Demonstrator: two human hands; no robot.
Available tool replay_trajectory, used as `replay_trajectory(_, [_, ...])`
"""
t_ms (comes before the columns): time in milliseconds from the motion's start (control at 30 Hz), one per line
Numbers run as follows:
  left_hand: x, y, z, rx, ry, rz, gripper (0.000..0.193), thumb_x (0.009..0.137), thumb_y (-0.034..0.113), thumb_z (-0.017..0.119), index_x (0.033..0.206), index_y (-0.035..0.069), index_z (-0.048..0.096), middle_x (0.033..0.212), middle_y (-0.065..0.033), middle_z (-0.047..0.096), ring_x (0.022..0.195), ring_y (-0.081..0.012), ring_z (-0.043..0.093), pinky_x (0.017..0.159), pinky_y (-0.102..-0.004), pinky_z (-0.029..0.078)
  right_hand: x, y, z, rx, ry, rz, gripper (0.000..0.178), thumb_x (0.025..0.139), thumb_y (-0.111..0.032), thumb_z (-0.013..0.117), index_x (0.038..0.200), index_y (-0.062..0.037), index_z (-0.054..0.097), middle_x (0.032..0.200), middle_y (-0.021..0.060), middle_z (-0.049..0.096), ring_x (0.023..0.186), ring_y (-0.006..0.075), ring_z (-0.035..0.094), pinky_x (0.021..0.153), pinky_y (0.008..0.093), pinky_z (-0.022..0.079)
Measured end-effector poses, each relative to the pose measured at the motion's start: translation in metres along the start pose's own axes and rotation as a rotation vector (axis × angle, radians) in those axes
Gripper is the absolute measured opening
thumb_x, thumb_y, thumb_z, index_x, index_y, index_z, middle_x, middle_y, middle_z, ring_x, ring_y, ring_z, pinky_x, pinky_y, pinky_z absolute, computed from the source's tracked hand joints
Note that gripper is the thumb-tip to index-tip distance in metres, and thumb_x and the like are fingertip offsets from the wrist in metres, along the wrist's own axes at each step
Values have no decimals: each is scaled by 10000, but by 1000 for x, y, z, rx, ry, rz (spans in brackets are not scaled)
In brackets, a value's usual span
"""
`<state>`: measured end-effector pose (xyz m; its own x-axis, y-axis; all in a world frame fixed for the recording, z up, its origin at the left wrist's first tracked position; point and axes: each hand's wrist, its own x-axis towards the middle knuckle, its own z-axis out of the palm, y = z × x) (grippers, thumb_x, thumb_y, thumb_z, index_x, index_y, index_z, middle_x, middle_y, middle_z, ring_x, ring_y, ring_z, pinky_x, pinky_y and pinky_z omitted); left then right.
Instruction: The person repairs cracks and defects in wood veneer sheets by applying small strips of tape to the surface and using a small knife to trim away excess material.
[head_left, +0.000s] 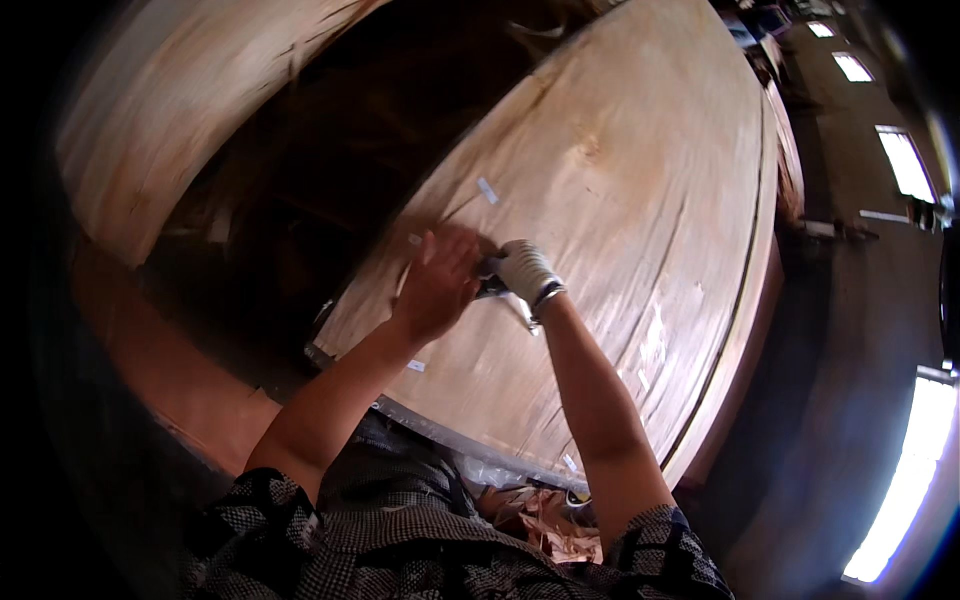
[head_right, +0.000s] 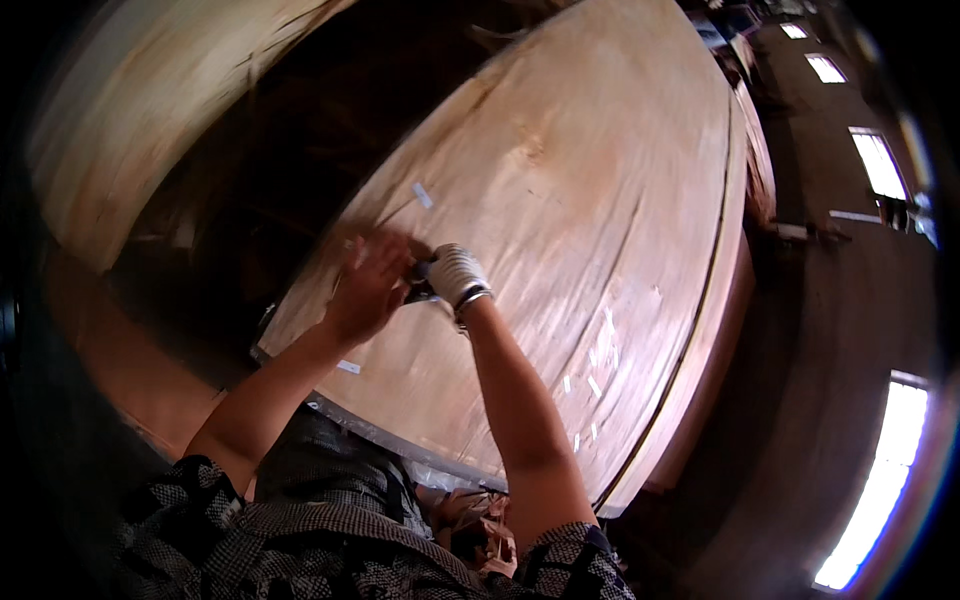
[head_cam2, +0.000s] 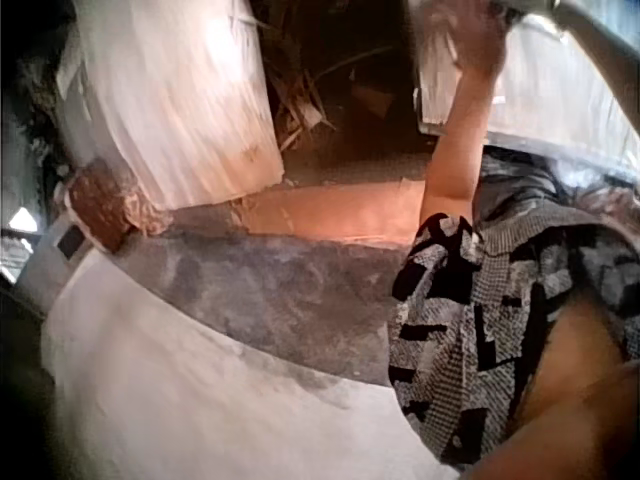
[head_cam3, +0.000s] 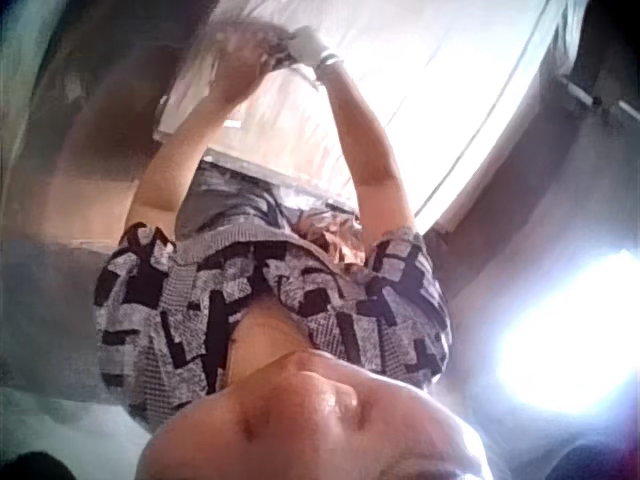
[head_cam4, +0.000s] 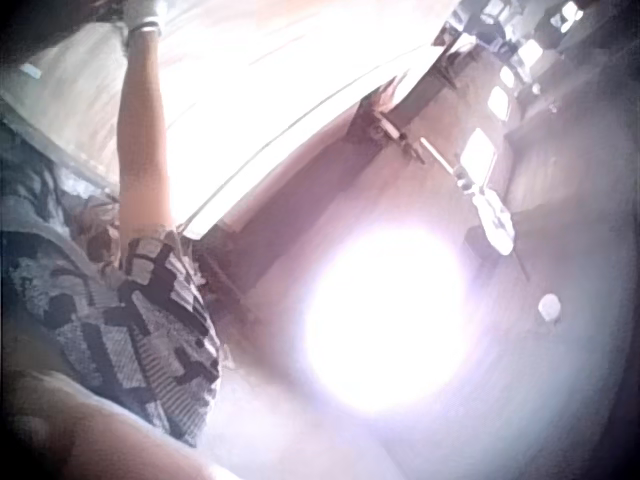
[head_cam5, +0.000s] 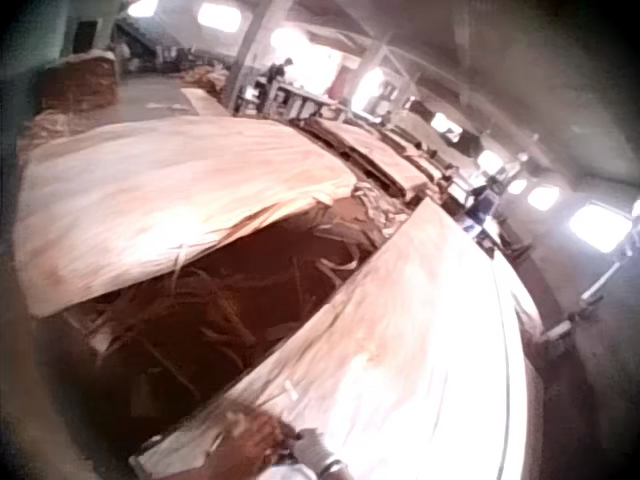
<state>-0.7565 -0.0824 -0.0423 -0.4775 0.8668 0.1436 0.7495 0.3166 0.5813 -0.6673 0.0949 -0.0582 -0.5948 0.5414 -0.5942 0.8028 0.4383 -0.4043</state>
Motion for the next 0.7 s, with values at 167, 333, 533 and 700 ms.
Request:
replay_trajectory(167, [-5, 10, 14, 95, -59, 119, 493, 738, 185, 624, 1169, 1, 470, 1250, -115, 464, 1203, -236, 391, 1050, -410, 208, -41, -55, -26, -486, 337, 27, 104, 771, -177, 540, 795, -105, 610, 784, 159, 625, 775, 337, 604, 653, 432, 471])
replay_trajectory(333, [-12, -3, 16, 41, -13, 227, 345, 743, 147, 598, 1069, 46, 551, 1200, -127, 486, 1154, -259, 425, 1017, -442, 249, -87, -11, -24, 37, 426, -99, 119, 817, -191, 528, 837, -82, 572, 704, 136, 612, 673, 276, 612, 590, 385, 463])
replay_trajectory(533, [-36, 24, 2, 59, 69, -30, 225, 659, 63, 670, 861, 93, 577, 974, -61, 552, 970, -251, 502, 842, -437, 375, -213, 27, 29, 839, 48, 47, 203, 819, -247, 592, 924, -75, 570, 729, 53, 623, 623, 134, 598, 488, 270, 456])
replay_trajectory(700, [-53, 98, 21, -408, -45, -144, 163, 691, 7, 629, 821, 39, 537, 726, -89, 579, 657, -200, 568, 591, -313, 455, -280, 82, 53, 1622, 230, 132, 259, 850, -259, 577, 1003, -51, 553, 903, 56, 625, 774, 122, 599, 614, 256, 484])
